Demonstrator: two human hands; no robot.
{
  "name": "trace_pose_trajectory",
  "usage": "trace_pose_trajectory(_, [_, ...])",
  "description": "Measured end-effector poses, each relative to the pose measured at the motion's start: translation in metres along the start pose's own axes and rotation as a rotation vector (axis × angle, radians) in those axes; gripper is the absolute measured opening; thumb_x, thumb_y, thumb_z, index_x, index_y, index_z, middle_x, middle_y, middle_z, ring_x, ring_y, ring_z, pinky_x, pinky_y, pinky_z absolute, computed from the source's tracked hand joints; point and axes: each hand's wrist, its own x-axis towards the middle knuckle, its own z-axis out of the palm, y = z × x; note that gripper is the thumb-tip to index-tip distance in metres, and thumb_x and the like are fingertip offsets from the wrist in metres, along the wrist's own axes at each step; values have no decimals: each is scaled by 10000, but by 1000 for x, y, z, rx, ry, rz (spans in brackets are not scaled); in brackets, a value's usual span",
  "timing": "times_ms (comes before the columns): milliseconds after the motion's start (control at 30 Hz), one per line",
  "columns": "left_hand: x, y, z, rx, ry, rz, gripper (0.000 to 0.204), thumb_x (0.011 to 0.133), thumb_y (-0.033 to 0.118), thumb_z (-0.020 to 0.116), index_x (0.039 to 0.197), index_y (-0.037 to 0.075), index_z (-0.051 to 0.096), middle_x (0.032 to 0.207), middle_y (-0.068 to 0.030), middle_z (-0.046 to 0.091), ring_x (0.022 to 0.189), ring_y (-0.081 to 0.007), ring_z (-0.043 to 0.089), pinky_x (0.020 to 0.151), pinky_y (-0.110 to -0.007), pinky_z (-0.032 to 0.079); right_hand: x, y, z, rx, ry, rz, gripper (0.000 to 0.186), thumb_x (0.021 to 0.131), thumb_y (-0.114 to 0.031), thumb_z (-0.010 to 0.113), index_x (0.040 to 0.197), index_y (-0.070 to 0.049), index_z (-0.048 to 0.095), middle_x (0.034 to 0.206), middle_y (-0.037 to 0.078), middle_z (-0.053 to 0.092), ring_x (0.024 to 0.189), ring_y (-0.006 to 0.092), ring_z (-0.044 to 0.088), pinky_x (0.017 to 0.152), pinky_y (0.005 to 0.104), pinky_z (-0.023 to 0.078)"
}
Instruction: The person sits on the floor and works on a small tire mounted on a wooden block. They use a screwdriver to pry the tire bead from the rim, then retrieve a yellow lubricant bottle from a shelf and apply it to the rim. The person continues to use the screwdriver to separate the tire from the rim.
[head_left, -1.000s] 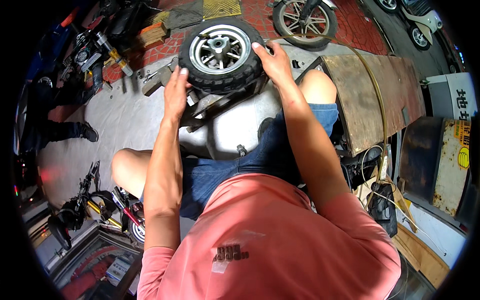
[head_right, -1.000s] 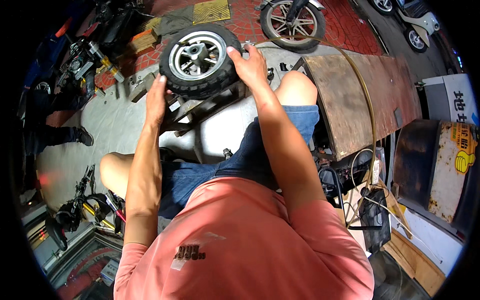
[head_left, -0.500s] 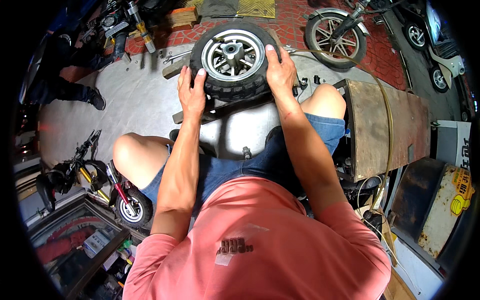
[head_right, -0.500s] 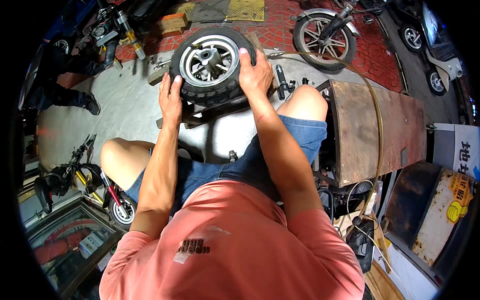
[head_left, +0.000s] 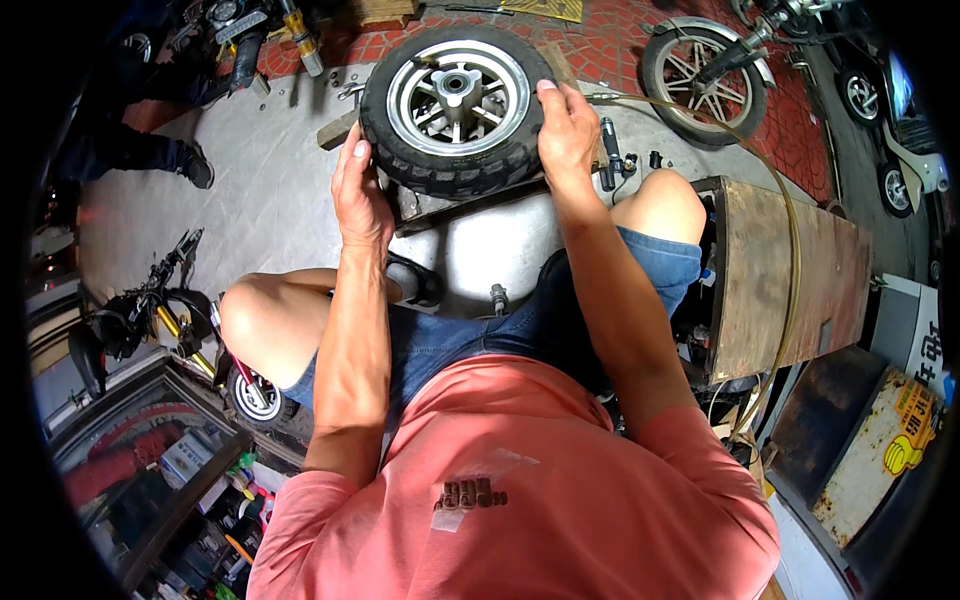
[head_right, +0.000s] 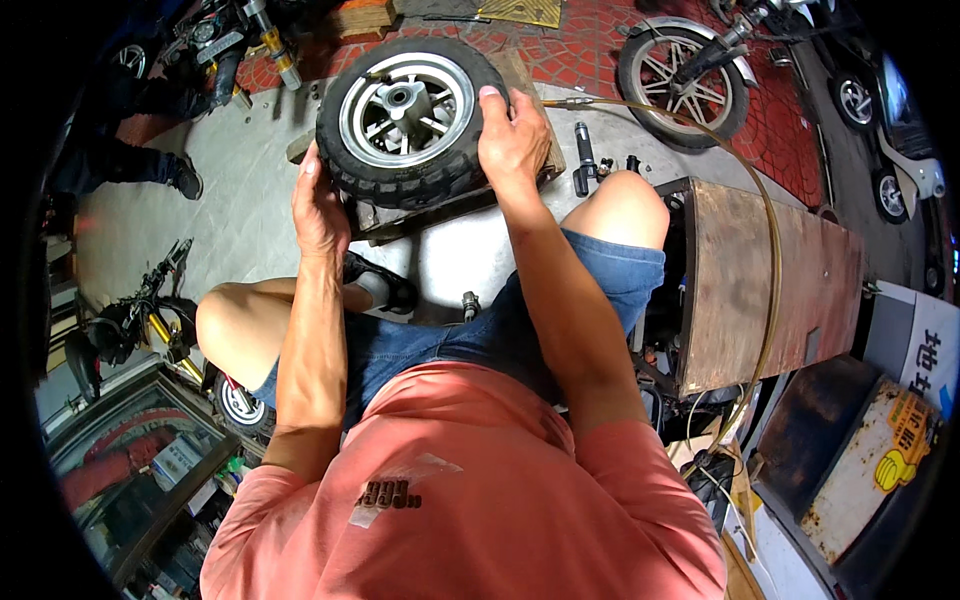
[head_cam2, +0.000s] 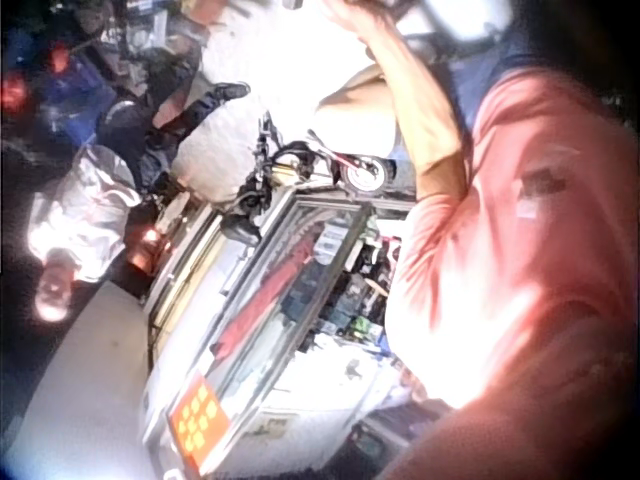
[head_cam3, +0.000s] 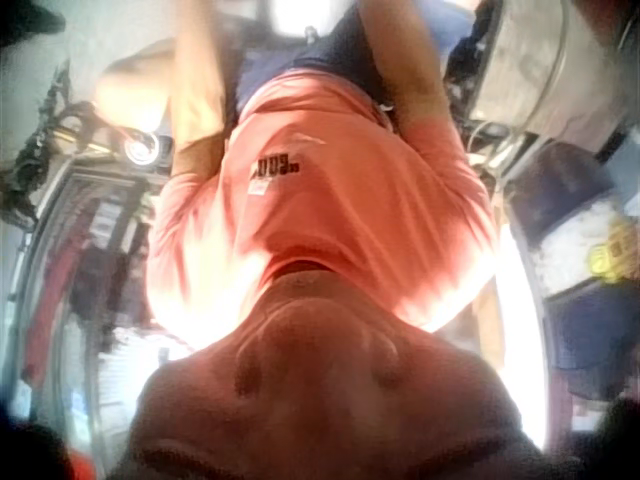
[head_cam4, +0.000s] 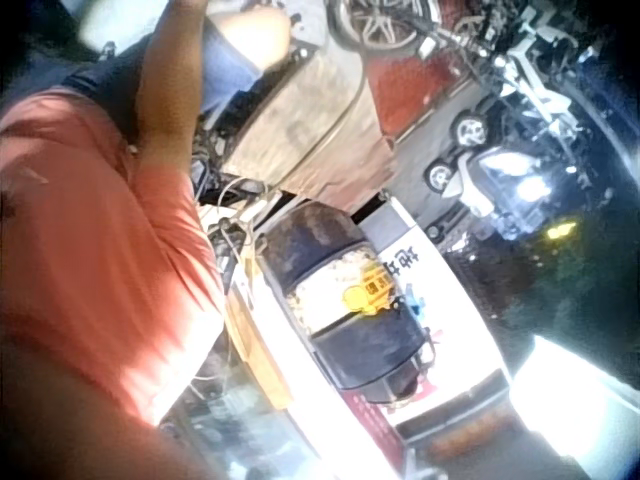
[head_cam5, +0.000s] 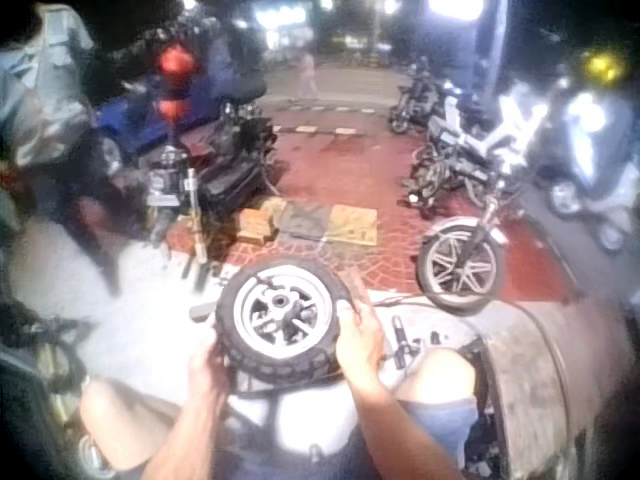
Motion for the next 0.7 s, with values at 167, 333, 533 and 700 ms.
trace_pose_trajectory(167, [1, -6, -16, -86, 72, -55, 496, 1016, 217, 637, 1432, -50, 589, 1320, -83, 689, 1196, -184, 631, 1061, -311, 457, -11, -12, -2, -134, 1, -89, 619, 934, -488, 667, 1247, 44, 707, 1102, 306, 725, 1080, 471, 674, 992, 502, 497])
trace_pose_trajectory(333, [4, 0, -21, -316, 141, -26, 428, 1051, 272, 562, 1377, 1, 615, 1293, -120, 706, 1211, -233, 664, 1091, -393, 515, -31, -14, 15, -257, -86, -263, 572, 938, -467, 675, 1195, 43, 708, 1010, 302, 717, 1020, 465, 668, 1142, 540, 396])
trace_pose_trajectory(533, [1, 6, -56, -425, 241, -168, 451, 1054, 355, 547, 1311, 6, 673, 1301, -164, 724, 1216, -321, 680, 1107, -494, 513, -52, -20, 20, -204, -213, -340, 681, 916, -563, 719, 1184, 63, 698, 996, 265, 728, 1022, 426, 681, 1144, 526, 381])
trace_pose_trajectory(700, [6, 25, -41, -271, 215, -264, 480, 1013, 356, 665, 1331, -3, 641, 1251, -168, 732, 1150, -287, 706, 1009, -427, 578, -41, -4, 17, 22, -403, -131, 700, 908, -512, 787, 1265, 77, 664, 1087, 250, 733, 1095, 366, 712, 999, 447, 527])
